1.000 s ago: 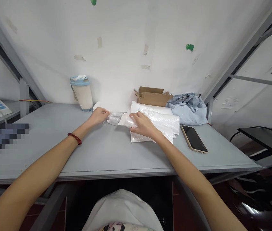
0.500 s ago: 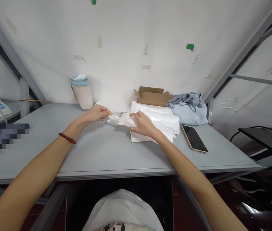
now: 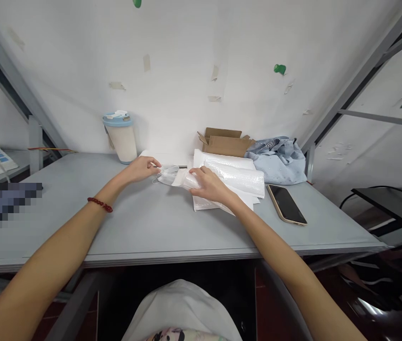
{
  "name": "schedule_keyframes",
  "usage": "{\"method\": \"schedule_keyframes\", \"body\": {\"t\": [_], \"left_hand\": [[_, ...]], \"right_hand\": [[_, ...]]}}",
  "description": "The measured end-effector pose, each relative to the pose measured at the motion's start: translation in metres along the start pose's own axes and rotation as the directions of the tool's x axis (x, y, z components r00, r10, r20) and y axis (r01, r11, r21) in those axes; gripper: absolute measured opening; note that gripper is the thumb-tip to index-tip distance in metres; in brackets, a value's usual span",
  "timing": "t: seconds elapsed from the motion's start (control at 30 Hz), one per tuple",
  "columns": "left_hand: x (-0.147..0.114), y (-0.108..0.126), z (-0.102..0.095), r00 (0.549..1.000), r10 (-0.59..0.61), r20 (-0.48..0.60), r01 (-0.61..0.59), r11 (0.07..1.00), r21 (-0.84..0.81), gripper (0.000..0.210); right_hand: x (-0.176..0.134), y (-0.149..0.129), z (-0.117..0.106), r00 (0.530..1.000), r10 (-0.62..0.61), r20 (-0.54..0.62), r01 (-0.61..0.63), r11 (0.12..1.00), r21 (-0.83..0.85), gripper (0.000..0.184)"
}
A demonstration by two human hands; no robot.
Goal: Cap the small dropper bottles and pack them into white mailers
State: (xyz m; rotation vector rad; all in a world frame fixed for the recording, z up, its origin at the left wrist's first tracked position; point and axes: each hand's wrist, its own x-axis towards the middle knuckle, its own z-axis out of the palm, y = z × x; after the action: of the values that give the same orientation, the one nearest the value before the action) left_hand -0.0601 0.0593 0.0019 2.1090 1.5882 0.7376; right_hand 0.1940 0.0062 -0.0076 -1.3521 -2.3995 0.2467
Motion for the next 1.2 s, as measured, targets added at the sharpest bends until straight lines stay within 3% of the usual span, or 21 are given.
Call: {"method": "schedule_keyframes", "body": {"t": [0.13, 0.33, 0.63, 0.8, 0.97, 1.1, 1.2], "left_hand": [[0.005, -0.014, 0.002, 0.996, 0.040, 0.076, -0.044, 0.998, 0.052, 0.030], [0.006, -0.017, 0.008, 0.987, 0.090, 0.136, -0.100, 0.992, 0.072, 0.024], [-0.004, -0.003, -0.017, 0.999, -0.037, -0.030, 0.030, 0.978, -0.208, 0.023], [-0.012, 0.010, -0.025, 0.999, 0.016, 0.034, -0.008, 0.976, -0.217, 0.020], [-0.017, 0.030, 0.004, 0.976, 0.066, 0.209, -0.022, 0.978, -0.206, 0.021], [-0.019, 0.036, 0.037, 0.944, 0.206, 0.256, -0.135, 0.953, -0.270, 0.019], [-0.022, 0.039, 0.048, 0.911, 0.301, 0.283, -0.216, 0.931, -0.295, 0.020]], "right_hand": [[0.000, 0.001, -0.001, 1.000, 0.008, 0.011, -0.008, 1.000, -0.020, 0.055], [0.000, -0.002, -0.004, 1.000, 0.021, 0.023, -0.020, 1.000, -0.024, 0.053], [0.000, 0.000, -0.003, 1.000, 0.012, 0.018, -0.012, 0.999, -0.029, 0.051], [-0.001, 0.001, -0.003, 1.000, 0.017, 0.019, -0.017, 1.000, -0.021, 0.052], [0.000, 0.001, -0.002, 1.000, 0.010, 0.028, -0.009, 0.999, -0.033, 0.050], [0.000, 0.004, 0.002, 0.998, -0.024, 0.052, 0.027, 0.997, -0.067, 0.052], [0.001, 0.007, 0.005, 0.997, -0.049, 0.066, 0.054, 0.995, -0.080, 0.055]]}}
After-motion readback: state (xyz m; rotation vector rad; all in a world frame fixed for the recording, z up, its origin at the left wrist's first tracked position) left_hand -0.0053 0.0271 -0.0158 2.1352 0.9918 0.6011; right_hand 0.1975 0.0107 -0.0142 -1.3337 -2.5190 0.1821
